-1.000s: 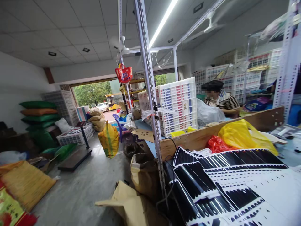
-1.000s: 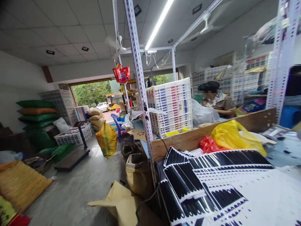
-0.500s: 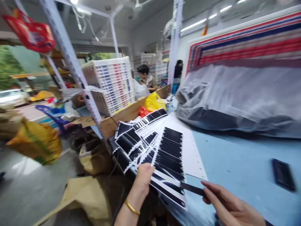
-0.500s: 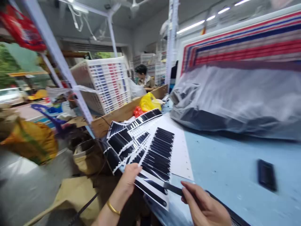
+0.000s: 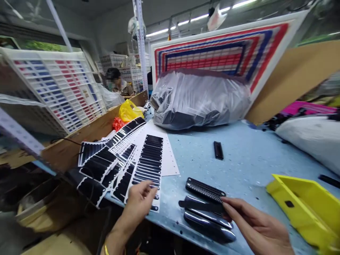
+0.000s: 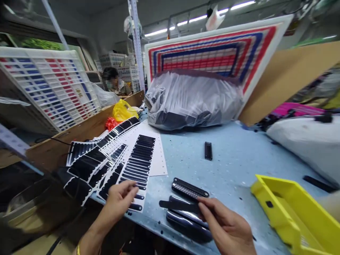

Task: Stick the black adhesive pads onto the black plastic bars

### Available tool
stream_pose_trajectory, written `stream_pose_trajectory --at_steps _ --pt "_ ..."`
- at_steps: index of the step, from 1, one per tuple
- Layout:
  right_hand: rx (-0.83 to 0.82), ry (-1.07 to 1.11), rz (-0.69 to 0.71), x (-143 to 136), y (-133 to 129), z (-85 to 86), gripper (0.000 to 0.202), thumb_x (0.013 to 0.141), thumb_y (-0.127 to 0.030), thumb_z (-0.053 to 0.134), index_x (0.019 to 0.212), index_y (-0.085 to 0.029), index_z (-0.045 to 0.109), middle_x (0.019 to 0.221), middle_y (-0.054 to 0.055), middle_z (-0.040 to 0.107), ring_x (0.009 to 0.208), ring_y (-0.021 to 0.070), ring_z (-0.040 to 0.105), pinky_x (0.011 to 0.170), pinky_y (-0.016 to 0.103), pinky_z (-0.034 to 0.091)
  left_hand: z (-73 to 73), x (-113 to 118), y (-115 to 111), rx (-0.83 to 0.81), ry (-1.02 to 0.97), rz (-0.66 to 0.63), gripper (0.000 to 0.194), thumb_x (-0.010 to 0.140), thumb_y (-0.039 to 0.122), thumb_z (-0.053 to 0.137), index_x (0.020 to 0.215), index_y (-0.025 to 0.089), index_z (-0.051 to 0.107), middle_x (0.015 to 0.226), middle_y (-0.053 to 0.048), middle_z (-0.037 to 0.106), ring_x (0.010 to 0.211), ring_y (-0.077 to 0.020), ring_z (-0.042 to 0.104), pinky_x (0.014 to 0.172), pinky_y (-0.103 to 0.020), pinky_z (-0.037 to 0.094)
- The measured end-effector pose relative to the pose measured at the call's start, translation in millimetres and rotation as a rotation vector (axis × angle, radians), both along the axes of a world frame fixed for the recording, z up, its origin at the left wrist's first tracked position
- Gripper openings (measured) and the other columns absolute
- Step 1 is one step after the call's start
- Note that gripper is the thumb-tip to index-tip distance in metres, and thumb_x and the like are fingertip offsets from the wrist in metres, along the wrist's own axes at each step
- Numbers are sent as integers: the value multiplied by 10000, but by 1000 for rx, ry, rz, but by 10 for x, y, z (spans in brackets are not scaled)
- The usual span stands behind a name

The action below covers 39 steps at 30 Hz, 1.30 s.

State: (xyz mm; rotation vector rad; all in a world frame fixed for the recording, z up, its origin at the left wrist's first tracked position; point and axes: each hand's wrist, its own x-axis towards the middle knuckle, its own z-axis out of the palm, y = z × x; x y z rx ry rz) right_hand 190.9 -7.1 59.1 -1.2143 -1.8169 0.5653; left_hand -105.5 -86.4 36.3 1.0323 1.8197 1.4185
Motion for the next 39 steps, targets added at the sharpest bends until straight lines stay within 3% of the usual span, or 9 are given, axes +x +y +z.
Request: stream_pose_trajectory --at_steps 3,7,12,18,22,28,30,34,39 --pt "-38 12 93 37 -112 50 267 810 -486 664 878 -259 786 655 16 722 511 172 666 490 222 564 61 526 55 -117 -384 -394 323 686 451 708 787 147 668 566 -28 639 416 -151 595 367 -202 308" --pt "-98 117 44 178 -221 42 322 804 -530 681 834 -227 786 618 30 704 518 177 655 517 246 566 144 771 126 -125 -497 -551 213 682 342 682 619 161 589 522 -39 642 390 -140 598 359 -180 297" --pt "-339 358 -46 401 -207 97 591 802 -721 567 797 -173 789 714 125 756 621 256 707 517 331 590 196 700 297 31 -141 -590 192 729 278 638 587 161 692 520 -30 628 419 -140 590 427 -220 396" --pt "-240 -124 163 382 -79 331 409 865 -521 564 666 -209 738 635 27 698 606 188 644 562 271 501 229 768 484 271 249 -734 189 843 240 631 855 226 820 713 -70 763 653 -206 697 622 -272 498" --pt "-340 -198 301 304 -36 341 429 898 -448 510 607 -203 709 561 8 646 529 147 582 529 250 443 105 792 620 368 359 -720 187 872 209 633 912 244 813 728 -62 766 654 -190 701 620 -251 509" --pt "-438 -195 299 306 94 145 197 793 -360 640 763 -207 760 651 11 687 619 165 607 581 253 465 -134 736 801 637 463 -689 226 903 155 573 1009 205 767 691 -31 738 560 -124 643 564 -206 498" --pt "-451 -192 288 319 149 96 149 761 -333 661 734 -212 744 650 6 686 630 170 608 581 255 465 -197 676 849 600 472 -689 198 874 224 651 1036 176 754 683 -28 731 508 -112 603 528 -205 495" --pt "-372 -212 219 424 257 43 161 770 -344 654 695 -223 730 632 5 682 601 169 602 598 276 472 -290 503 931 342 392 -690 458 674 378 843 1048 132 751 660 -21 699 445 -103 532 433 -208 453" --pt "-379 -154 127 560 355 -74 215 766 -429 679 741 -232 763 625 13 683 573 172 596 523 269 459 -324 437 1028 39 315 -553 154 711 233 687 816 141 752 553 9 614 501 -123 551 519 -231 446"
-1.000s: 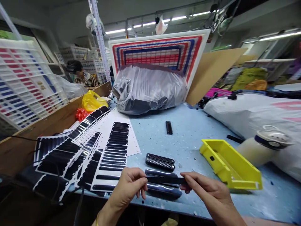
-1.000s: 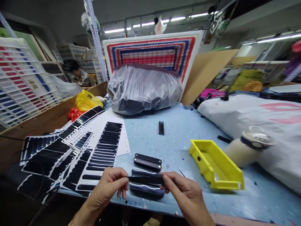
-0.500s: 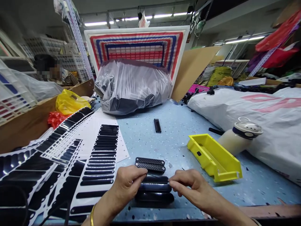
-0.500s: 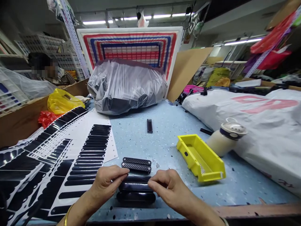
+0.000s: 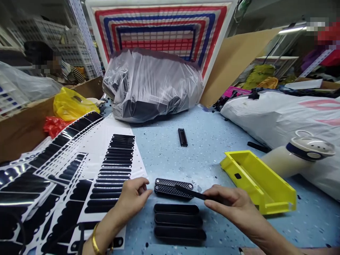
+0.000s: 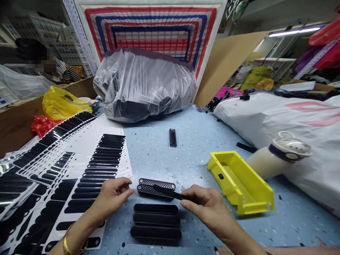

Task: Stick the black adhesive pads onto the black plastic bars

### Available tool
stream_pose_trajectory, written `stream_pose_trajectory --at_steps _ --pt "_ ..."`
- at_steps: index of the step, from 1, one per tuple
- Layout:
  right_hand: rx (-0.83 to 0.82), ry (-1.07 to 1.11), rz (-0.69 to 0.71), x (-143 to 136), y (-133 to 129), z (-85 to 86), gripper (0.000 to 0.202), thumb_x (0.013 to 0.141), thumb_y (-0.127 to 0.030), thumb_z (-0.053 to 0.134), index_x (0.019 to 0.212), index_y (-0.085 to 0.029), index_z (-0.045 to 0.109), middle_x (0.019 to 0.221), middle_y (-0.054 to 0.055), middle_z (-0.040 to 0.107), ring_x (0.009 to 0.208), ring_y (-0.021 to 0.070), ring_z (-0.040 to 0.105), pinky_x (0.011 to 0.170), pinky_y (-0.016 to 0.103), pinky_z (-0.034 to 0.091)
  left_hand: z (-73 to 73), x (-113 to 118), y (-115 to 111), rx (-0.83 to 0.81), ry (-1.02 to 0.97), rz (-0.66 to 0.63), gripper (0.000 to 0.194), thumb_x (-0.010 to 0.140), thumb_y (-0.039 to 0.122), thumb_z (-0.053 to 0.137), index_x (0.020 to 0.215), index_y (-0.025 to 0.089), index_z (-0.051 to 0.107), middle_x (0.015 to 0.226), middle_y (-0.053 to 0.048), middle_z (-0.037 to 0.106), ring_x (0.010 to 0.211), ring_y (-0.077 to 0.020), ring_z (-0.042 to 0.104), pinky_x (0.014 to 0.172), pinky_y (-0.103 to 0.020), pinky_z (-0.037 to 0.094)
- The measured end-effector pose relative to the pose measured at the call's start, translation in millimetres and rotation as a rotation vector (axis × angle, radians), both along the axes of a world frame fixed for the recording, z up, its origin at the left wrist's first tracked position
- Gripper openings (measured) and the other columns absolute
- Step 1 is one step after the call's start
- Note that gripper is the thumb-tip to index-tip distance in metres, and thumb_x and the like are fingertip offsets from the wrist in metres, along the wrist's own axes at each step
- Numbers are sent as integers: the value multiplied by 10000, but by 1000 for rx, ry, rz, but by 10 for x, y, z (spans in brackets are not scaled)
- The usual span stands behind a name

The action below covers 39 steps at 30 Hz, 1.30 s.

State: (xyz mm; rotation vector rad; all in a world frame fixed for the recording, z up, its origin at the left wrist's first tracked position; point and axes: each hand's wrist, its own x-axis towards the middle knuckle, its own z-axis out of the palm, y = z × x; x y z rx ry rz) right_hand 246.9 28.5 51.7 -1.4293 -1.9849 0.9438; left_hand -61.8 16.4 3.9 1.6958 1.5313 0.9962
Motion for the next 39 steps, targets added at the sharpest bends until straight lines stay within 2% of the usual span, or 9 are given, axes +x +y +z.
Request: stream_pose_trajectory --at_steps 4,9,14,18,22,29,39 --pt "-9 42 -7 -70 53 -151 233 764 -434 677 778 -224 775 667 28 722 592 186 636 538 281 500 -24 109 42 -179 -40 -70 176 704 210 623 823 137 732 563 23 568 525 -125 517 520 -233 402" --pt "77 18 17 -181 114 -255 171 771 -368 665 767 -229 763 669 19 731 597 188 666 546 279 531 -55 196 -1 -170 -18 -111 158 737 189 565 775 144 711 552 35 512 534 -121 477 538 -237 364" --pt "220 21 129 -215 162 -259 96 786 -297 679 789 -241 756 746 23 743 676 184 701 635 278 574 -69 204 -43 -143 -28 -121 146 729 189 591 774 149 724 577 21 547 551 -127 495 553 -238 370" --pt "253 65 154 -279 192 -267 92 790 -277 694 836 -238 764 816 28 764 741 188 726 678 268 594 -88 203 -28 -169 -64 -119 172 712 169 604 801 144 749 569 19 554 545 -126 499 535 -232 368" --pt "258 42 181 -355 191 -263 100 815 -268 667 846 -239 757 783 11 761 700 174 725 642 247 605 -120 199 -34 -202 -140 -81 265 689 150 630 912 148 773 599 9 599 563 -135 548 548 -230 415" --pt "365 -2 175 -343 164 -329 137 815 -220 638 885 -225 756 835 32 775 754 189 745 699 257 631 -119 195 -40 -184 -143 -64 243 726 218 664 930 156 780 599 3 617 553 -133 550 552 -236 442" --pt "322 7 193 -381 162 -306 138 824 -228 624 874 -227 752 829 52 769 747 205 736 665 293 624 -107 194 -54 -201 -160 -74 238 741 237 651 928 153 773 603 1 623 561 -134 549 561 -244 447"
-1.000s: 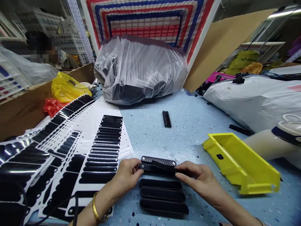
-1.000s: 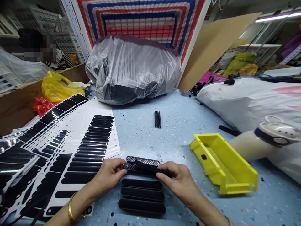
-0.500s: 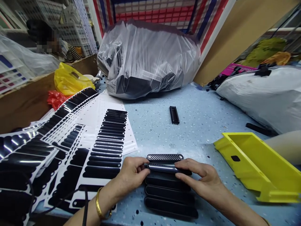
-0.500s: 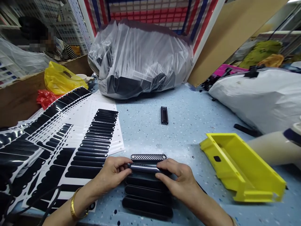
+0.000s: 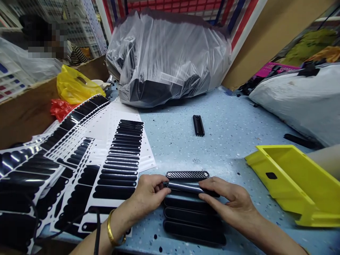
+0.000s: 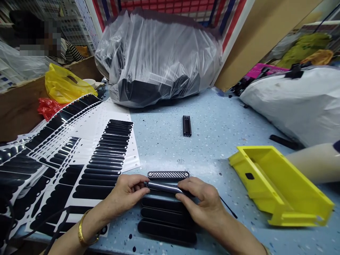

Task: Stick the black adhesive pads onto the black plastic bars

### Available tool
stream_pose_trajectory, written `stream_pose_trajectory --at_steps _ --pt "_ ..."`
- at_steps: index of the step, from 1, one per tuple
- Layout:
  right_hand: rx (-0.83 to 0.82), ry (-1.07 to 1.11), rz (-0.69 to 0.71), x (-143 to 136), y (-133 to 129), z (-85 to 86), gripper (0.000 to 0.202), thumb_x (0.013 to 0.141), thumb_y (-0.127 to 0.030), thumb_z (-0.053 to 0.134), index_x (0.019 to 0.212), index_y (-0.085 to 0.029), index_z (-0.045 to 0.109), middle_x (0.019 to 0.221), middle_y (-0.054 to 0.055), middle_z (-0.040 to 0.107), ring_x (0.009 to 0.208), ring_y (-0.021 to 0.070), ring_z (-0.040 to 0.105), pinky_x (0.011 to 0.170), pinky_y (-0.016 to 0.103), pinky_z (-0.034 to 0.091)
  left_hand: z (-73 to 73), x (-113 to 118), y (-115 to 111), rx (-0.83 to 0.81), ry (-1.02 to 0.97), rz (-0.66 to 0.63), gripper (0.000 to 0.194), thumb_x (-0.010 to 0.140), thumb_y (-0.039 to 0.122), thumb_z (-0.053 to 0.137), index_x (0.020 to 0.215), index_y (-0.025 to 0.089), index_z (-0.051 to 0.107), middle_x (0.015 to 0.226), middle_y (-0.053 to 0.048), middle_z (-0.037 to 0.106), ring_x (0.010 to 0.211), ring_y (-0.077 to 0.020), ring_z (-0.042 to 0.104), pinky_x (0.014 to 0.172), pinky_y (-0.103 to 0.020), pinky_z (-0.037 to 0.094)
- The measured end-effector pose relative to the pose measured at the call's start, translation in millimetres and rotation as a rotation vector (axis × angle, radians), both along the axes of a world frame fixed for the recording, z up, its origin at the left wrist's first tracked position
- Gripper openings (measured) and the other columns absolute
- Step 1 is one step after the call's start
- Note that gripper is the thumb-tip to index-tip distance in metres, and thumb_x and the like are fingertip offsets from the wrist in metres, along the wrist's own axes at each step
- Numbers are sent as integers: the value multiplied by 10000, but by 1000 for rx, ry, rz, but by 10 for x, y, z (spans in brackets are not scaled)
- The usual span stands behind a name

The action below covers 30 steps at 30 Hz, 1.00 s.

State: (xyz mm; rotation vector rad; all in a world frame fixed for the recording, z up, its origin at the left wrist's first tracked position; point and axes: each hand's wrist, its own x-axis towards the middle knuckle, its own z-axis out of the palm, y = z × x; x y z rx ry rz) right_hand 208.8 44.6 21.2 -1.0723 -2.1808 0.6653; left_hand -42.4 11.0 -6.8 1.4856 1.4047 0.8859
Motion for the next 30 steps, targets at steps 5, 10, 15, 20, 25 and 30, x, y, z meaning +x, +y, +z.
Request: stream_pose_trajectory --at_steps 5,10,15,20,25,30 --pt "1 5 12 -25 -5 25 134 831 -229 616 858 -223 747 803 48 760 724 194 726 643 283 615 22 -4 9 -7 2 -4 241 744 239 643 919 137 773 605 -5 621 559 -133 547 560 -247 445" --pt "5 2 -32 7 -15 4 131 830 -256 642 891 -235 756 844 43 775 760 210 742 691 295 630 -5 -24 13 -1 5 -13 269 739 256 651 939 124 774 627 -22 638 568 -141 562 567 -259 449" --pt "19 20 -43 21 -21 -32 134 819 -253 650 896 -232 758 849 50 780 759 214 746 698 300 631 -27 -22 10 0 -6 -1 271 738 264 657 949 141 775 629 -16 642 569 -136 558 567 -252 451" --pt "-39 -1 -28 -19 -15 0 140 821 -262 627 872 -234 754 823 52 773 736 212 736 670 306 622 -6 -19 9 -3 -4 -1 264 736 260 665 949 149 775 621 -8 637 563 -130 551 551 -241 444" --pt "-58 -7 -21 -32 -3 3 137 809 -251 620 856 -233 748 806 51 768 722 210 728 670 305 617 14 -25 7 -6 13 -1 252 733 256 674 939 150 776 612 -2 634 553 -126 542 543 -239 440" --pt "-47 -20 -4 -29 3 -11 141 820 -247 606 849 -234 743 798 46 764 718 203 724 656 296 611 8 -21 14 -2 9 -5 223 734 244 670 912 160 775 612 -1 634 563 -130 548 551 -241 440"
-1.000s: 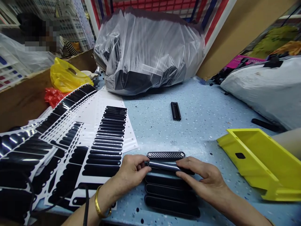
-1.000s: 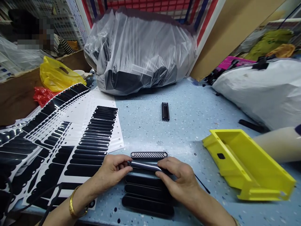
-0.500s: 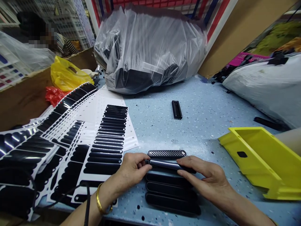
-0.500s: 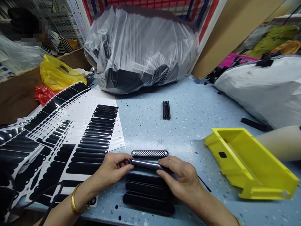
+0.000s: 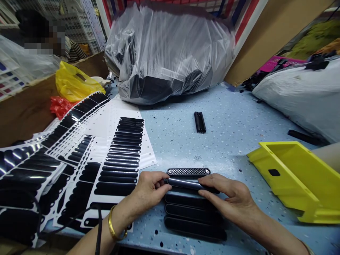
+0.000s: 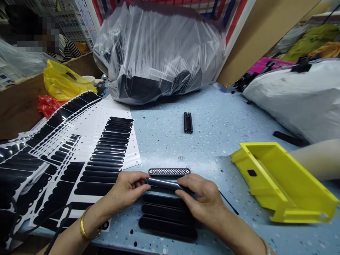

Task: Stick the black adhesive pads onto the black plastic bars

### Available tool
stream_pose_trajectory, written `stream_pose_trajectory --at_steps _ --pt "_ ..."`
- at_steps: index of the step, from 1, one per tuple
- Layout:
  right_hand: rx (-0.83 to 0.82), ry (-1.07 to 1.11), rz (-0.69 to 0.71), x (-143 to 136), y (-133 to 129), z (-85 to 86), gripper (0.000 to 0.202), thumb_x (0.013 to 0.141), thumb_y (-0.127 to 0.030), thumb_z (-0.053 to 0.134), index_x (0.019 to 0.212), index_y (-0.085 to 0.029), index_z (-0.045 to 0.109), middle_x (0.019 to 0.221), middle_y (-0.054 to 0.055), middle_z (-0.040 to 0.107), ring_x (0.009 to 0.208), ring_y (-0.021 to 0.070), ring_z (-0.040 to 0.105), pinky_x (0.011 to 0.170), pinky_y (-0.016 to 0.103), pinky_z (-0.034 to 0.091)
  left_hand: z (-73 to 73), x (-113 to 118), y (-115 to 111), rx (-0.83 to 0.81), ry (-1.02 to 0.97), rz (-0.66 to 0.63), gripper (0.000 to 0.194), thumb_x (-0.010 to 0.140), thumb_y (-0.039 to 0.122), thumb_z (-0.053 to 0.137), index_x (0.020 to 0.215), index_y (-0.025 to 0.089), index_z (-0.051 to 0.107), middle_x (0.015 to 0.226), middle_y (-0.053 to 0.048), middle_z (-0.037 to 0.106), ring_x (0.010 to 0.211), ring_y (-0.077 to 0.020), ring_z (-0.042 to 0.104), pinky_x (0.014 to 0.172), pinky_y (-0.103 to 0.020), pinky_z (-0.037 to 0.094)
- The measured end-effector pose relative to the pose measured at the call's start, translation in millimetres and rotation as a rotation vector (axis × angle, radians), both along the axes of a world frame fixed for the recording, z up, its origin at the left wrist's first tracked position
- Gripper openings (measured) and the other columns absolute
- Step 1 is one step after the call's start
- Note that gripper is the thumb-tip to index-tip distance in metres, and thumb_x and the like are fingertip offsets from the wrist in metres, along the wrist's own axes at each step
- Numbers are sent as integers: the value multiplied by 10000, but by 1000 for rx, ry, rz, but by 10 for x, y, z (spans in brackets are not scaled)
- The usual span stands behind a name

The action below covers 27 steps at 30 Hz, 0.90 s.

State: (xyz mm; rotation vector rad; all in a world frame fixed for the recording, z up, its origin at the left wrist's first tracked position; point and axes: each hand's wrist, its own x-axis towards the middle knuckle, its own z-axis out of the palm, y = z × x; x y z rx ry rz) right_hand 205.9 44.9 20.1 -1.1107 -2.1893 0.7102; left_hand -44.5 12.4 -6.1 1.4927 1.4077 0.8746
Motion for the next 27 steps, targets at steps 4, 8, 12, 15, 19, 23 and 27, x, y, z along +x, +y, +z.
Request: stream_pose_trajectory --at_steps 4,8,12,15,19,23,27 --pt "15 19 -9 6 -9 -4 138 816 -248 622 860 -234 752 813 45 770 729 207 732 672 296 621 -5 -3 -2 11 -5 -1 226 740 237 669 919 151 775 618 -6 641 571 -133 558 563 -247 449" --pt "-3 7 -28 4 -13 2 136 817 -265 625 855 -239 752 830 51 774 743 219 737 682 311 628 -6 -9 -8 17 -1 8 227 743 242 679 930 157 777 621 -3 646 567 -131 558 561 -244 452" --pt "0 -6 -19 -4 -7 11 133 817 -260 618 839 -241 748 808 46 770 723 214 734 665 310 625 0 -7 -10 17 1 4 226 745 254 678 927 162 775 613 -2 640 561 -133 554 555 -247 448" --pt "7 -8 -21 -12 -2 11 137 812 -252 614 835 -242 749 801 46 769 712 212 730 655 311 623 14 -2 -10 20 5 0 223 745 251 674 917 152 775 600 0 625 554 -129 547 548 -244 441" --pt "34 9 -10 -23 3 4 140 812 -233 614 836 -226 751 786 49 764 698 199 723 643 296 616 27 2 -5 13 6 0 221 748 251 666 910 146 775 601 0 620 558 -127 545 551 -242 440" --pt "39 4 6 -27 6 -10 141 814 -227 609 833 -226 748 776 45 760 687 197 716 641 305 611 16 -3 -2 2 16 7 253 739 264 673 932 136 775 607 -3 623 548 -123 538 540 -240 437" --pt "67 6 15 -22 12 -22 144 820 -212 606 844 -217 748 781 51 758 695 196 715 644 307 609 0 -6 -5 5 17 19 260 732 269 678 930 132 777 607 -3 623 533 -116 528 525 -230 437"
